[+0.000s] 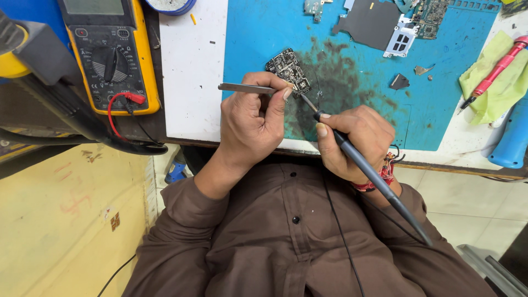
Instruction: The person holds a small circuit board with tweezers and uses a soldering iron to apply heat to specific points on the board. The person repeatedly touches the iron to different areas while maintaining a steady grip on the board.
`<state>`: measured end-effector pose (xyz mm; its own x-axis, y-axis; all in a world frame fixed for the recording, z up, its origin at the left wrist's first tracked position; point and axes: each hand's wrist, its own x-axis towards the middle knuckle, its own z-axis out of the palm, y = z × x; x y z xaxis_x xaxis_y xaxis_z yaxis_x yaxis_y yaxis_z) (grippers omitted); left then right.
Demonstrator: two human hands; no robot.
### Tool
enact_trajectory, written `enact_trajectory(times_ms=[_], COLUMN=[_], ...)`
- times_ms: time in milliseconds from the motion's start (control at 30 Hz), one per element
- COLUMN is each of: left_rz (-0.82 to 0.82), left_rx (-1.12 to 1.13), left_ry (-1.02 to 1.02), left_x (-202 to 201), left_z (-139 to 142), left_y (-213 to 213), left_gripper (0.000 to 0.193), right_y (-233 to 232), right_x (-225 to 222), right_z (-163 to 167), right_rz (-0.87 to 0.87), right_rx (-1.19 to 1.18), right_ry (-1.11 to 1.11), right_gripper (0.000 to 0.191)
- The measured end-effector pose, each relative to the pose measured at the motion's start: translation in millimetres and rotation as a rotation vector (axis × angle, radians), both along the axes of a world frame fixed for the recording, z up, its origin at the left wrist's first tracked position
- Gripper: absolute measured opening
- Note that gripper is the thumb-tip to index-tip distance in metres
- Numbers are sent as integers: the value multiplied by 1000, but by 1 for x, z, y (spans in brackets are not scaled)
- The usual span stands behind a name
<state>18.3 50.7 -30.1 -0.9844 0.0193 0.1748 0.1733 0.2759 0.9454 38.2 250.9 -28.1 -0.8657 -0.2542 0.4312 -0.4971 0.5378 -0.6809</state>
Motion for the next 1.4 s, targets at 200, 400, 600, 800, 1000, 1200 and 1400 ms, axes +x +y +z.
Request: enact_trajectory(times_ms=[200, 400, 600, 800, 1000, 1200, 1400], left_rz=[-3, -5, -2, 4, -2, -3, -7], left_rx=[3, 4, 2, -6, -2, 2, -10], left_ry=[-9, -4, -5, -7, -8, -2, 1], left_x=[0, -1, -1, -1, -2, -1, -2], left_z=[0, -1, 0, 1, 0, 0, -1], left_y=[0, -1, -1, -1, -1, -1, -1], left_gripper=[7, 7, 7, 7, 7, 7, 7], right_y=[0, -1, 0, 0, -1, 0, -1], right_x=[0, 0, 0, 0, 0, 0, 0], right_z=[0, -1, 0, -1, -2, -1, 0], right_rz=[-7, -9, -17, -17, -22, -23, -29], right_rx=[5, 0, 1, -8, -7, -2, 1], right_ry=[4, 9, 7, 7, 13, 8, 11], right_gripper=[13, 13, 13, 13, 13, 13, 13])
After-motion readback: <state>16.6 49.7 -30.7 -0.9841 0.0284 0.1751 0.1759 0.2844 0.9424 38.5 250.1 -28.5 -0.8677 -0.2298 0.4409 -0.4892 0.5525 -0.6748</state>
